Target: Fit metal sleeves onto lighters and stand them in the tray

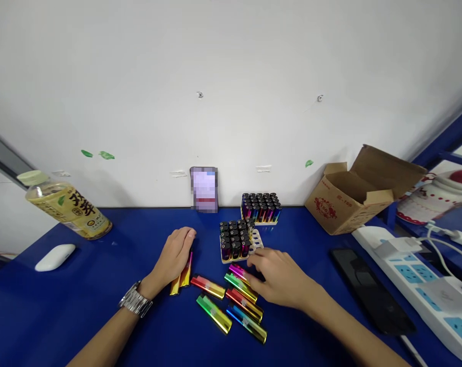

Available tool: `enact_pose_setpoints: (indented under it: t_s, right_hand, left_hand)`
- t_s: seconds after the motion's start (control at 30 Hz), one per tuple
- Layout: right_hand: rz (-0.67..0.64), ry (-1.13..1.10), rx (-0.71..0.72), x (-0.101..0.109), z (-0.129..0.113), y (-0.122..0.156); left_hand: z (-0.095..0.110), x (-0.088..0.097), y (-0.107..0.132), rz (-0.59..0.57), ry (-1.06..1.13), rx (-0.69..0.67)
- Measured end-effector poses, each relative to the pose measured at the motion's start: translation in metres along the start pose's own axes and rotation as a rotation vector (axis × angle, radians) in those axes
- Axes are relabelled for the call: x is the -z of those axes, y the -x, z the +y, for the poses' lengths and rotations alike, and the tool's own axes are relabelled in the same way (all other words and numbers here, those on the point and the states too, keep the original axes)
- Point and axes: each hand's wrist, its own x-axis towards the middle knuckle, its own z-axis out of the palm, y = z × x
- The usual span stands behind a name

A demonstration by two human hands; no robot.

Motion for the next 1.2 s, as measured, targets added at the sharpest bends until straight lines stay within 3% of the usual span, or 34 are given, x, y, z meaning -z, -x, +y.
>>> enact_pose_setpoints:
  t_s: [0.23,0.33,0.4,0.53,0.73,0.83,0.93,1.07,1.2]
  right_hand:
    - [-0.16,0.086,-0.095,-0.007,-0.006,-0.002]
    - [-0.174,0.04,-0.021,0.0,0.001,0.002]
    - [-0.133,-0.102,0.047,0.002,0.008,0.005]
    - [0.131,-0.491,0.113,-0.007,0.029,0.004]
    - [0.627,-0.948,-0.009,-0.025,0.046,-0.025]
    - [0.754,-1.221,0.028,-0.028,0.047,-0.037]
    - [0.75,-1.34,-0.017,-0.034,0.05,-0.041]
    - [0.625,-1.364,-0.134,-0.044,0.06,-0.044]
    - [0.561,-1.472,-0.345,-0.045,0.065,-0.049]
  left_hand:
    - [-0.001,0.0,-0.001,0.003,-0.011,-0.006]
    - [-0.001,0.0,0.0,0.001,-0.014,-0.006]
    - [-0.001,0.0,0.0,-0.001,-0.013,-0.007]
    - [0.0,0.0,0.0,0.004,-0.01,-0.005]
    - [0.001,0.001,0.0,0.003,-0.01,-0.007]
    - [0.001,0.001,0.0,0.004,-0.004,-0.002]
    - [0.001,0.0,0.0,0.002,0.0,-0.003]
    - [0.0,0.0,0.0,-0.003,0.009,0.009]
    - [0.0,0.0,0.0,-0.018,0.022,0.018]
